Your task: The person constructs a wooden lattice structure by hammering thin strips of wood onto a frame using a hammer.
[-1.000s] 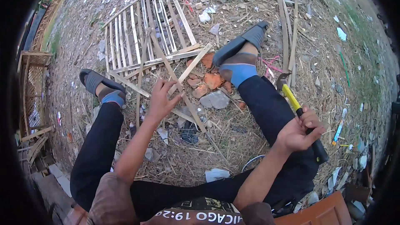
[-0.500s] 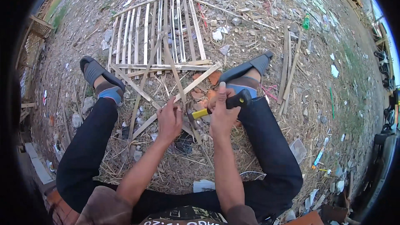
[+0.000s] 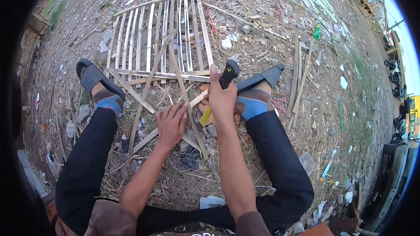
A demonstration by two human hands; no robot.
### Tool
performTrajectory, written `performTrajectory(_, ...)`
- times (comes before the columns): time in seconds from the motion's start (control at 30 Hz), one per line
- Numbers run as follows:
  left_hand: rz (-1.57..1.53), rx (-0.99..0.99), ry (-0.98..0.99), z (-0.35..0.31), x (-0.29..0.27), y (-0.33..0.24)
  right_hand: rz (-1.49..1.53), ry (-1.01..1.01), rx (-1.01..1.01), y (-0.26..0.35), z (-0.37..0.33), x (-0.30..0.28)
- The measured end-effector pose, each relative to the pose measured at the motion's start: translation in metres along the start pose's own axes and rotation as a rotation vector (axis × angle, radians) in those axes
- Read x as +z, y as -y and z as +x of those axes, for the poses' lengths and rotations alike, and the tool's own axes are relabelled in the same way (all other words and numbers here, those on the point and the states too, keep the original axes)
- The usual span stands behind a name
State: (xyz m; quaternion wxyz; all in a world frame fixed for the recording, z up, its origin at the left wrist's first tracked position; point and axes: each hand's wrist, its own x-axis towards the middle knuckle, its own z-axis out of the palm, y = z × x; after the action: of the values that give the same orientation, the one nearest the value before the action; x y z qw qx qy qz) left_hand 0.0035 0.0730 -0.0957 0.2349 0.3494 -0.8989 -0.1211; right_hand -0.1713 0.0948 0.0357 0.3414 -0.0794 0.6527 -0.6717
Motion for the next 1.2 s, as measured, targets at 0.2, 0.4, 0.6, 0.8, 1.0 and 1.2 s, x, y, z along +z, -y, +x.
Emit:
performTrajectory(0.2,-0.060,-0.033,0.028,-0.001,0.005,-0.001,0.024,0.028,-0.005,-0.011,0.021,-0.004)
performTrajectory(0.4,-0.010,-0.045,0.006,0.000,0.003,0.003,0.195,-0.210,-0.011,0.005,-0.018,0.006)
performTrajectory(0.6,0.002,0.001,0.039,0.001,-0.001,-0.003,0.354,-0.175,-0.212,-0.029,-0.036,-0.024)
performTrajectory(0.8,0.013,-0.029,-0.018,0.001,0.009,-0.008,0.337,-0.226,-0.309,-0.040,-0.038,-0.021)
performTrajectory(1.0,0.016,-0.052,-0.052,0.003,0.009,-0.009,0.299,-0.156,-0.393,-0.048,-0.055,-0.014)
performTrajectory(1.2,0.016,-0.017,-0.086,0.008,0.013,-0.009,0.439,-0.091,-0.441,-0.056,-0.059,-0.029)
